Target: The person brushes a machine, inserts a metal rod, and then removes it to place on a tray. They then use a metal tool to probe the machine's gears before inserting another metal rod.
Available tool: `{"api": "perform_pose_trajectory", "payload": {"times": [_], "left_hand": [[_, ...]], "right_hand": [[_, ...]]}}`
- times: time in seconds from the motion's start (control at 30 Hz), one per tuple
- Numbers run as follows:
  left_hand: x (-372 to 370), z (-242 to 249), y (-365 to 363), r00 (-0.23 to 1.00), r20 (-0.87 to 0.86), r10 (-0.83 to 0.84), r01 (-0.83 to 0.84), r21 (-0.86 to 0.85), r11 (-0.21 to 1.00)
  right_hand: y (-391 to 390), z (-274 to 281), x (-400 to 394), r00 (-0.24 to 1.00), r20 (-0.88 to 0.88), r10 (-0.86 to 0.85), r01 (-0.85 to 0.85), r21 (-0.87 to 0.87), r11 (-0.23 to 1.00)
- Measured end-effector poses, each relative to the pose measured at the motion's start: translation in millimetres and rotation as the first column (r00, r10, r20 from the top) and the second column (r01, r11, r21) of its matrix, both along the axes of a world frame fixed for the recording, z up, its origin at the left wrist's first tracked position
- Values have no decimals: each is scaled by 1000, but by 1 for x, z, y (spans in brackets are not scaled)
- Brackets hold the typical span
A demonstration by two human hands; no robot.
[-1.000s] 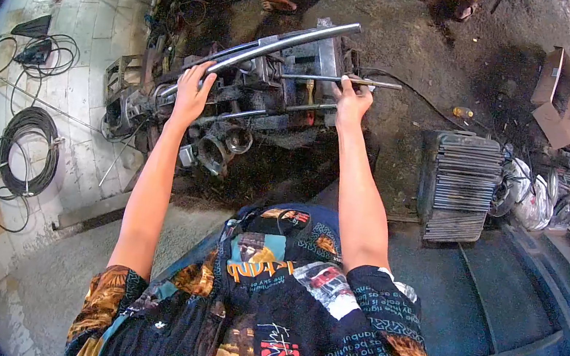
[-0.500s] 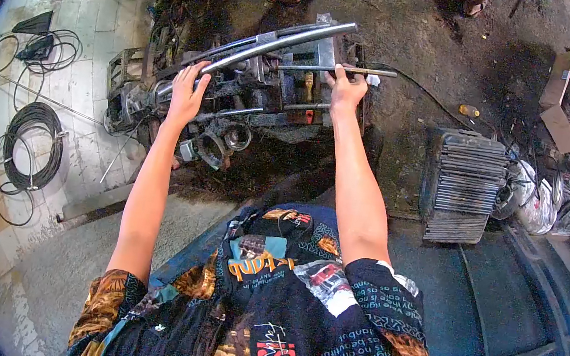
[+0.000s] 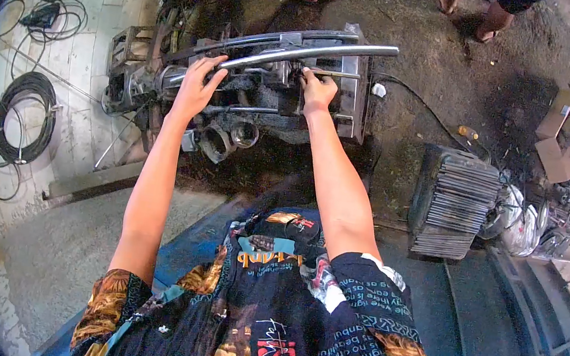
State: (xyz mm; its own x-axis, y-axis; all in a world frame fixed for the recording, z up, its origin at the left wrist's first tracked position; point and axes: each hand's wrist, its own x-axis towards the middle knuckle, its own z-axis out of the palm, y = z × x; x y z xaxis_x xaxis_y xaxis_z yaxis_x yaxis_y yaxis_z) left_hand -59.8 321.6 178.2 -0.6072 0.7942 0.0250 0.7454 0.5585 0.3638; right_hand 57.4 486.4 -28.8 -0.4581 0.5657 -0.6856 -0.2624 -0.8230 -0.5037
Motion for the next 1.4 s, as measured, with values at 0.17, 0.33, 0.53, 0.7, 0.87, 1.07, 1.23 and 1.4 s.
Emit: {"api": "perform_pose_trajectory", "payload": {"times": [0.17,0.33,0.53,0.7,0.87,1.07,1.23,1.4], "left_hand": [[-10,0,-24,999,24,27,-29,62,998],[-15,-4,-30,1000,-15,14,-12,89,996],[-18,-6,-34,1000,11,-2,1,114,993],[-20,-8,-35,1000,25,-10,7,120,993],[-21,-11,-36,1000,2,-31,30,160,987],[-22,-15,-37,999,-32,-36,41,164,986],[-21,-13,-37,999,-34,-36,41,155,987],[-22,-12,-40,998,-13,-65,67,191,979]], "right_hand": [[-4,-13,-9,969,209,134,-174,184,967],[-8,-21,-9,947,283,151,-215,209,954],[-12,-18,-15,967,196,162,-191,142,971],[-14,-27,-15,974,170,149,-173,137,975],[-14,-24,-12,976,152,157,-173,100,980],[-14,-22,-10,980,149,131,-148,109,983],[-11,-2,5,982,187,-30,-2,168,986],[-23,151,62,858,479,187,-514,812,276]]}}
